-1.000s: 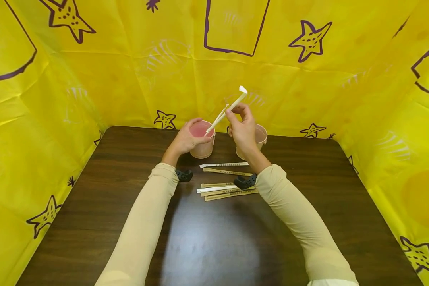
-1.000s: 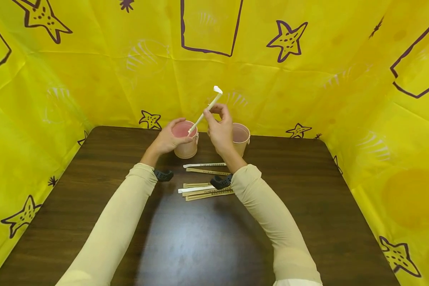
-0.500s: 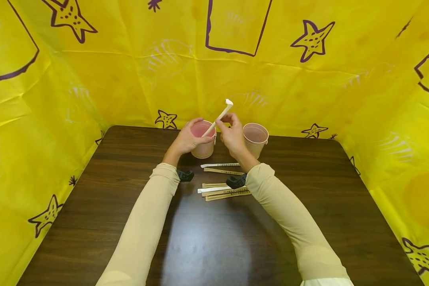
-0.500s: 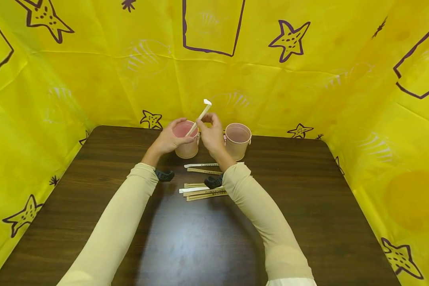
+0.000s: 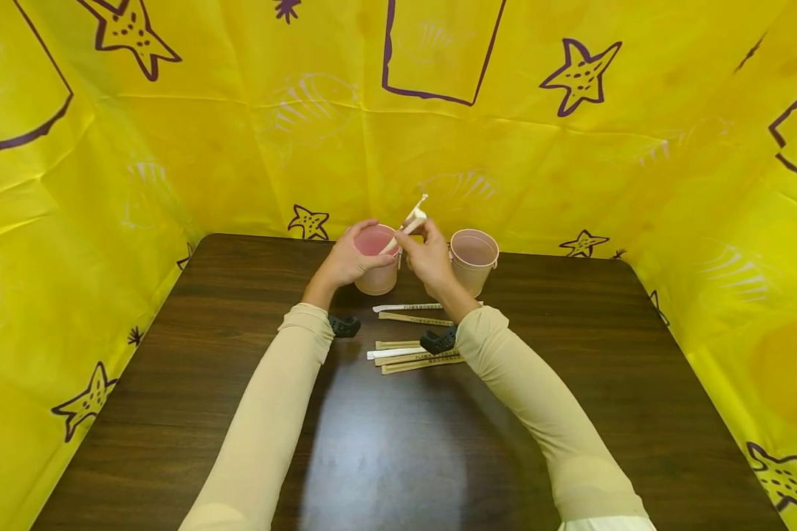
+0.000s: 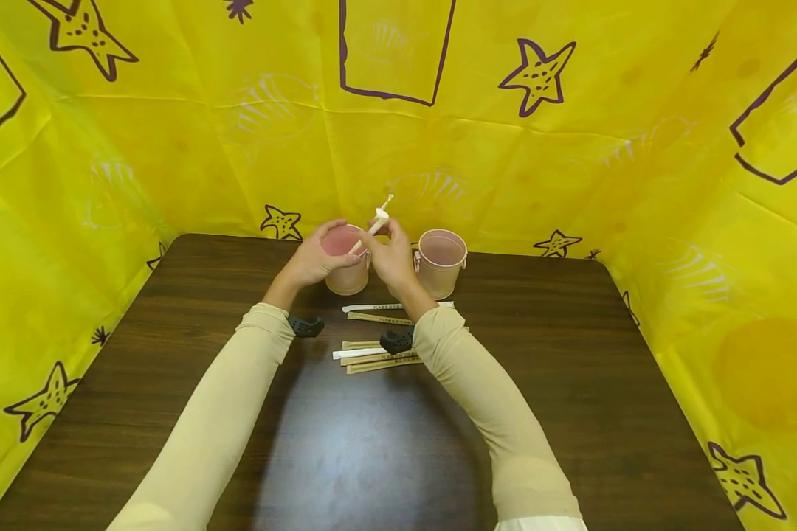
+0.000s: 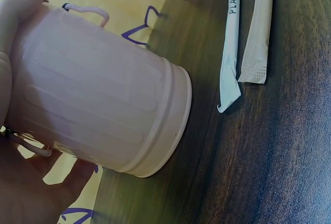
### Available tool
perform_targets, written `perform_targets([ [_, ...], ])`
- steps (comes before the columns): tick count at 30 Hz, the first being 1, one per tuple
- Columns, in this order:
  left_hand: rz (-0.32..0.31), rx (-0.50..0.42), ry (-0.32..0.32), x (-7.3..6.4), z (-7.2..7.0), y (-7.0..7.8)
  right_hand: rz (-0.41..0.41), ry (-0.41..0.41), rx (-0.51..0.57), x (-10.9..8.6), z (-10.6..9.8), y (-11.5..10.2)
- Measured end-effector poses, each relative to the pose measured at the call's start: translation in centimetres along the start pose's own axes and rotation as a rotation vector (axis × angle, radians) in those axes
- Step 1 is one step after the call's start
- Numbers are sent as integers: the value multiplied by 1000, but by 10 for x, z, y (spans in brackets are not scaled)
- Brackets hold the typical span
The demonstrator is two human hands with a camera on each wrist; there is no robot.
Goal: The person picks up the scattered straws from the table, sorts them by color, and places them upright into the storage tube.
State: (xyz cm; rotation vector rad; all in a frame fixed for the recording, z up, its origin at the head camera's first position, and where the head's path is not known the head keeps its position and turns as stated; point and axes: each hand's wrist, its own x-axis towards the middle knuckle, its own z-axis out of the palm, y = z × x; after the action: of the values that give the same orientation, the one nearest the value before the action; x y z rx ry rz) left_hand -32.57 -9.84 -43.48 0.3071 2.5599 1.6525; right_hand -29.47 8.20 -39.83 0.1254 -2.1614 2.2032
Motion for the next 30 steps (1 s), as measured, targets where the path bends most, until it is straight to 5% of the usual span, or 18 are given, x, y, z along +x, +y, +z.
perform_targets([
  [12, 3, 8, -2, 0, 0, 0, 24, 13, -178, -10, -15, 12],
  [17, -5, 2, -5, 0, -1, -1, -7, -46, -304, -20, -24, 21],
  [26, -4, -4, 7, -1, 0, 1, -45, -137, -695, -41, -40, 37],
  [30, -4, 2, 6, -2, 0, 1, 6, -204, -727, -47, -46, 45],
])
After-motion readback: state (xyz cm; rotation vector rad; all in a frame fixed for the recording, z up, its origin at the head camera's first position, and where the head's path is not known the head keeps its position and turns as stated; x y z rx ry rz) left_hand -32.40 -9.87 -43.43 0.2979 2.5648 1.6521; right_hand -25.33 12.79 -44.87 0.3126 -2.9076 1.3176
